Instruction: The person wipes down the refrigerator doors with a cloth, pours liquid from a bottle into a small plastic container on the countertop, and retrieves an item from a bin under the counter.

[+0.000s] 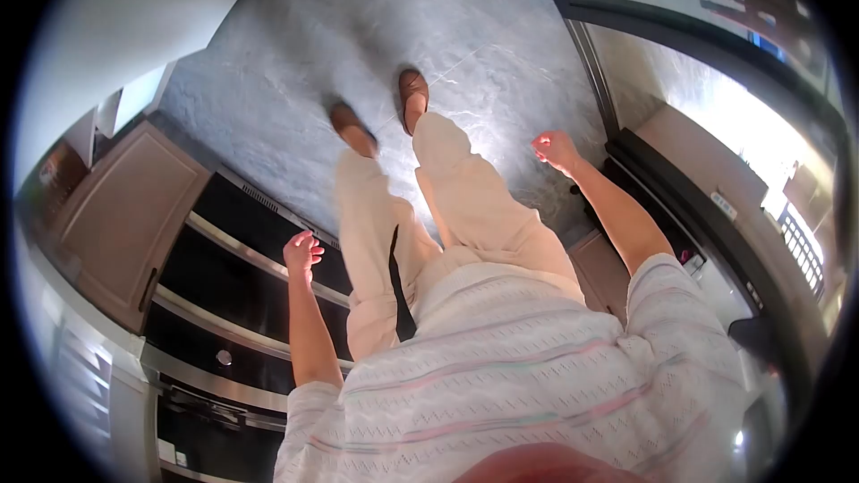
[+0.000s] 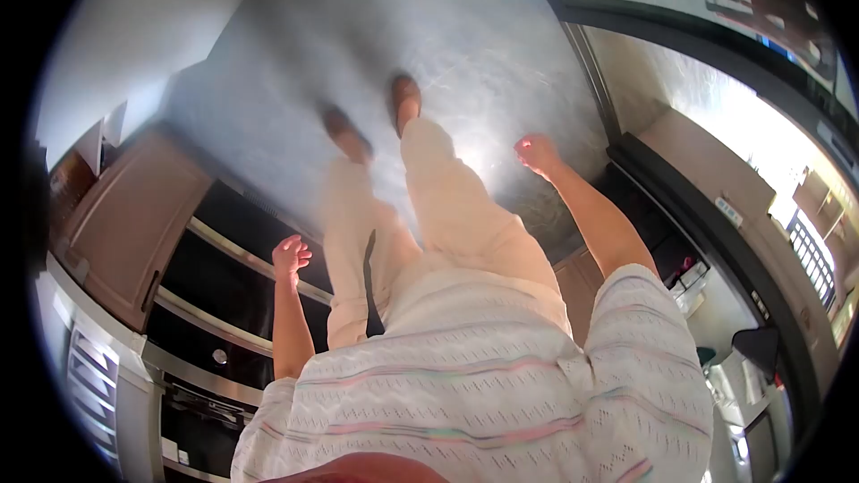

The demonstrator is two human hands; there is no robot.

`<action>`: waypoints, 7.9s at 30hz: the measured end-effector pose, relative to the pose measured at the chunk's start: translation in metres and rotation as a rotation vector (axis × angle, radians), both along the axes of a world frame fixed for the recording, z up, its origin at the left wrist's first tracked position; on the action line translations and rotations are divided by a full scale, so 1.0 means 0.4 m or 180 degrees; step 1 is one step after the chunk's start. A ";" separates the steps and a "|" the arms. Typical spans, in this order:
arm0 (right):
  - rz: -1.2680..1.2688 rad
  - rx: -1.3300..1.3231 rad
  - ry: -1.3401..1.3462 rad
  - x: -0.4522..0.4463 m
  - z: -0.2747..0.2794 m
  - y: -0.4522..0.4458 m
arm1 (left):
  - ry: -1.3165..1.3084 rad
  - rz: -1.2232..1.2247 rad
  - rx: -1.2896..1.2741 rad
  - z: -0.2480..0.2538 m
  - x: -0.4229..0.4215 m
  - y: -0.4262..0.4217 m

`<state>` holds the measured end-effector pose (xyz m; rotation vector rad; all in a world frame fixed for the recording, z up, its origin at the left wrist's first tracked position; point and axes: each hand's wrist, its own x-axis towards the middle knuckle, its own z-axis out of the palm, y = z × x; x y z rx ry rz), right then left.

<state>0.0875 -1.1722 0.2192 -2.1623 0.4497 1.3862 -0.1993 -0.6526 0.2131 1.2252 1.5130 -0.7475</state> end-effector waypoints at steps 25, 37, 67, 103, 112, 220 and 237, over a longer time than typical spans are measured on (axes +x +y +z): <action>0.0114 0.1137 -0.1880 0.102 0.364 0.140 | -0.1068 -0.0093 0.0873 0.355 0.044 0.105; 0.1110 0.3170 -0.4871 0.419 1.294 0.171 | -0.0391 0.0311 0.1452 0.411 -0.025 -0.259; 0.3971 0.3189 -0.6362 0.379 1.546 0.192 | 0.0774 0.1287 0.1468 0.304 -0.414 -1.058; 0.7175 0.1124 -0.0468 -0.859 0.465 0.441 | 0.1480 0.4815 0.2921 0.585 -1.109 -2.228; 0.8638 0.1845 -0.0477 -1.435 0.427 0.510 | 0.2830 0.4771 0.4398 0.781 -1.557 -2.285; -0.1305 0.4533 -0.0330 0.703 0.661 1.058 | -0.2124 0.1006 0.1271 0.625 0.069 0.004; 0.1082 0.3275 -0.2257 1.159 0.470 1.481 | -0.1178 0.1378 0.1139 0.583 0.470 -0.068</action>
